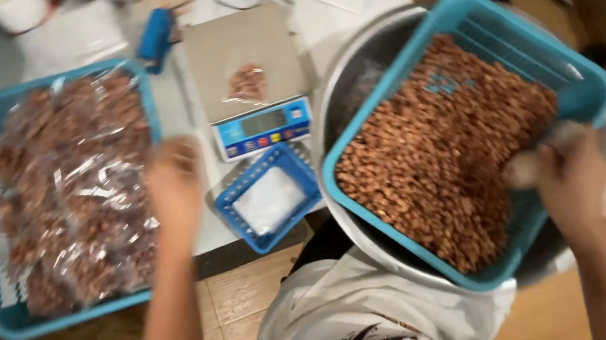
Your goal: Scooping peanuts from a basket into small plastic bags and weighing them on a digital scale.
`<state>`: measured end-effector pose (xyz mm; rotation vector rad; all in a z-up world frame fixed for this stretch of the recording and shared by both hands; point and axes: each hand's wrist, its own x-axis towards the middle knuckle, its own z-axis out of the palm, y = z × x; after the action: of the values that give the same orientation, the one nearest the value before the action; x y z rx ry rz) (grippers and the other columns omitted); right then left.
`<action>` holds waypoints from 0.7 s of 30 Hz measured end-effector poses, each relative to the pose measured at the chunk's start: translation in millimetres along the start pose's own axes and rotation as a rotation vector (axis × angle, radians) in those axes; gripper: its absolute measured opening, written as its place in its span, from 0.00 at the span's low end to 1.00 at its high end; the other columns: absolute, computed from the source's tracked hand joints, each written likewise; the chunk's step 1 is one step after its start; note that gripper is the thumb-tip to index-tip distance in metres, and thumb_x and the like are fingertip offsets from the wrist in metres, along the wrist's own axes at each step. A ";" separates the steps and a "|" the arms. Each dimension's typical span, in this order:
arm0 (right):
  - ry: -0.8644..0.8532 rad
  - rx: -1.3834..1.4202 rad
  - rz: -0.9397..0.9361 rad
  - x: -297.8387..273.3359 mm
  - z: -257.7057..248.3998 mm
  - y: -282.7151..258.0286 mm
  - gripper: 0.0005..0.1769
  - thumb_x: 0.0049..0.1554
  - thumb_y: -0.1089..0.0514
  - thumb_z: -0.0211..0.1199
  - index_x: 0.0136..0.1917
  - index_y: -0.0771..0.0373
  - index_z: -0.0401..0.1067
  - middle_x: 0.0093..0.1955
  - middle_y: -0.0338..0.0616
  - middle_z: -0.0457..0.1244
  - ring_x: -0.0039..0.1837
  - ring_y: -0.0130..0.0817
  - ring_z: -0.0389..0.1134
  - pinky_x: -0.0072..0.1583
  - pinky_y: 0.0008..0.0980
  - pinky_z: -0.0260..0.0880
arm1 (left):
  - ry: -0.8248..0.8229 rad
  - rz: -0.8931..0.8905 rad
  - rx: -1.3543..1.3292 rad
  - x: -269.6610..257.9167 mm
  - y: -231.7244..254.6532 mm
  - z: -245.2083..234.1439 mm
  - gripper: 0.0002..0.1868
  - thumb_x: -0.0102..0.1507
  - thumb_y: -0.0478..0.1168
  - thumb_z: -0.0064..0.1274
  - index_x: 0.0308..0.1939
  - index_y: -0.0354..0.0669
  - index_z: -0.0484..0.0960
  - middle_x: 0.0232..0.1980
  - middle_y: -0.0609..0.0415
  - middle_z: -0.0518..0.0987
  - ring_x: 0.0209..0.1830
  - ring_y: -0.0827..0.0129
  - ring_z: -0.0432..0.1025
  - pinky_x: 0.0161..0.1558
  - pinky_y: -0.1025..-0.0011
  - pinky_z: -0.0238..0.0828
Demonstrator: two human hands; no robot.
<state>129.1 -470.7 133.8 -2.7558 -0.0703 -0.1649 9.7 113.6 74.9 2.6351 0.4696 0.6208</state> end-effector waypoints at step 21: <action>-0.144 1.204 0.300 1.7 44.9 -95.2 0.13 0.64 0.67 0.58 0.56 0.58 0.56 0.49 0.42 0.61 0.43 0.28 0.67 0.39 0.23 0.75 | -0.239 -0.630 -1.598 -22.6 162.5 51.8 0.12 0.61 0.35 0.64 0.48 0.38 0.84 0.34 0.48 0.83 0.36 0.66 0.81 0.44 0.74 0.78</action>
<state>128.7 -365.6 127.6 -1.5432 0.1590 0.1309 52.7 -51.6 96.1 0.9379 0.4031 0.2263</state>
